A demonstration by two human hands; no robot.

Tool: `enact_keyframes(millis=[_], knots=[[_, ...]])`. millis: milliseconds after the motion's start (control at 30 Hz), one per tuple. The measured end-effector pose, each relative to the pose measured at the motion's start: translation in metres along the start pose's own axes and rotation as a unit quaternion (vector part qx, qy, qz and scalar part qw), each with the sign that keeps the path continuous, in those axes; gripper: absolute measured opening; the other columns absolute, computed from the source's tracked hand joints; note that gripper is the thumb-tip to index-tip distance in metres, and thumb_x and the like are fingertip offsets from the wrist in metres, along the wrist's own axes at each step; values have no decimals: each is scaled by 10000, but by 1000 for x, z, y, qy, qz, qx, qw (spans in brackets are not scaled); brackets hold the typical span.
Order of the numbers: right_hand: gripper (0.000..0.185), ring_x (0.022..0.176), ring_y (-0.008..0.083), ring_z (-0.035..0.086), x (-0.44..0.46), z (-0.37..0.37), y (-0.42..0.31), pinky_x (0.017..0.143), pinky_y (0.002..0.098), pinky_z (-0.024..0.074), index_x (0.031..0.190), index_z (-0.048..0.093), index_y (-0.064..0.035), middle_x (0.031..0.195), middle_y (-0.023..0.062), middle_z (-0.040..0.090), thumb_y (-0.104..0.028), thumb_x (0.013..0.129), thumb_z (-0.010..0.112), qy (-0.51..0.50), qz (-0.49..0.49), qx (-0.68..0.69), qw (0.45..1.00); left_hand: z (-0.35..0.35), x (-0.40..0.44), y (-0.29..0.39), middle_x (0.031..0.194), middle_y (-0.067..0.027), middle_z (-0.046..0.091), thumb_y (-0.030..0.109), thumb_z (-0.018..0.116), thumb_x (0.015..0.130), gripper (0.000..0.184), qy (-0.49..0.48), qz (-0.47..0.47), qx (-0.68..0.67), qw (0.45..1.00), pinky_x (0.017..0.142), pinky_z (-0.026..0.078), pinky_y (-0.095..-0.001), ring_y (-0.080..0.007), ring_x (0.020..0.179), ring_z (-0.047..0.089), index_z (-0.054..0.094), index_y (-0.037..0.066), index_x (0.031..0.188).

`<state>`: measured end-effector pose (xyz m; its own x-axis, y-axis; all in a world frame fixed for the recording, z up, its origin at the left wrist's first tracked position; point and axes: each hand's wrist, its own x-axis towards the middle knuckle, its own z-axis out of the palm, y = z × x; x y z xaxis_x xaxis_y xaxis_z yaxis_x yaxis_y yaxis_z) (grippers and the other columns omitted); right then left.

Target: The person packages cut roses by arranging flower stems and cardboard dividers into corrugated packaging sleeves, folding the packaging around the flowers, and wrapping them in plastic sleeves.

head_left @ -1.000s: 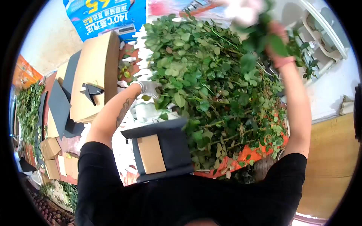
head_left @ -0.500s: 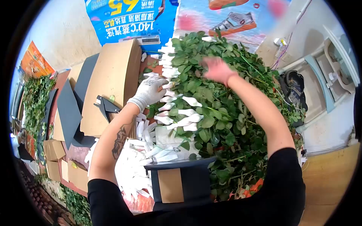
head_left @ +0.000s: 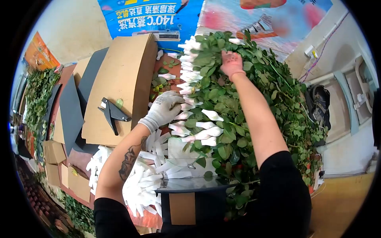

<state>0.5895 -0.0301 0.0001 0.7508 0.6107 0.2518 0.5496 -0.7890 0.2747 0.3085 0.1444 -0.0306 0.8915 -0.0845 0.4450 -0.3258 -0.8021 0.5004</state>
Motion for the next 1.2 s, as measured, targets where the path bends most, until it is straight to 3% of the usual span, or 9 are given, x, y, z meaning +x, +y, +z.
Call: enact_keyframes(millis=[267, 400, 600, 733, 767, 800, 867, 1067, 1200], knots=[[553, 1106, 345, 521, -41, -118, 108, 930, 403, 412, 1224, 521, -57, 1151, 184, 587, -292, 744, 661, 194, 50, 176, 964, -24, 54, 72, 1124, -146, 616, 170, 617, 797, 449, -31, -179, -391, 902, 876, 466, -330, -217, 997, 601, 538, 14, 1211], [586, 1289, 315, 345, -84, -113, 167, 1072, 452, 220, 1359, 410, -115, 1396, 134, 402, -349, 837, 541, 209, -109, -51, 971, -21, 124, 139, 1453, -256, 220, 250, 747, 752, 1006, -6, -68, -442, 894, 1070, 313, -407, -333, 1322, 307, 62, 18, 1451], [725, 1328, 330, 272, -149, -149, 177, 1097, 393, 226, 1395, 322, -47, 1453, 182, 269, -327, 792, 613, 272, -65, 193, 940, -4, 191, 208, 1371, -153, 378, 358, 666, 830, 796, -78, 33, -437, 896, 1034, 331, -340, -244, 1261, 361, 251, 5, 1409], [445, 1058, 255, 545, -176, -127, 421, 964, 384, 398, 1227, 512, -17, 1235, 132, 547, -329, 927, 409, 263, 201, -171, 928, -65, 127, 229, 1367, -202, 409, 321, 659, 817, 761, -111, -8, -370, 922, 1011, 357, -323, -256, 1252, 410, 289, -12, 1393], [424, 1091, 263, 532, -211, -209, 399, 961, 377, 400, 1249, 507, -31, 1245, 126, 545, -282, 925, 398, 312, 226, 247, 889, -81, 106, 224, 1369, -201, 410, 302, 627, 841, 707, -109, 22, -307, 945, 1008, 362, -337, -252, 1237, 428, 304, -4, 1391], [412, 1124, 271, 519, -248, -300, 367, 957, 369, 403, 1271, 503, -45, 1256, 121, 544, -234, 924, 388, 417, 217, 593, 654, -88, 80, 208, 1346, -190, 434, 282, 616, 850, 659, -89, 38, -311, 946, 1011, 360, -341, -240, 1238, 428, 337, -3, 1375], [434, 961, 298, 566, -306, -357, 439, 829, 397, 460, 1206, 527, -17, 1166, 118, 578, -312, 920, 386, 542, 46, 624, 561, -121, 17, 194, 1265, -135, 493, 109, 586, 828, 576, -86, -49, -343, 934, 1016, 355, -338, -189, 1214, 446, 376, -5, 1351], [503, 1112, 313, 493, -412, -447, 446, 962, 465, 375, 1319, 438, -74, 1284, 101, 505, -367, 917, 361, 658, 43, 521, 542, -169, -127, 212, 1128, -133, 590, 203, 669, 698, 499, -53, -115, -269, 955, 940, 409, -364, -228, 1071, 556, 570, -27, 1130], [565, 1177, 332, 448, -401, -484, 384, 1042, 478, 313, 1364, 395, -89, 1330, 106, 470, -424, 910, 361, 530, 17, 592, 606, -162, -166, 258, 1071, -152, 620, 172, 694, 714, 407, -128, 95, -62, 985, 921, 435, -410, -346, 1067, 558, 619, 25, 1086]])
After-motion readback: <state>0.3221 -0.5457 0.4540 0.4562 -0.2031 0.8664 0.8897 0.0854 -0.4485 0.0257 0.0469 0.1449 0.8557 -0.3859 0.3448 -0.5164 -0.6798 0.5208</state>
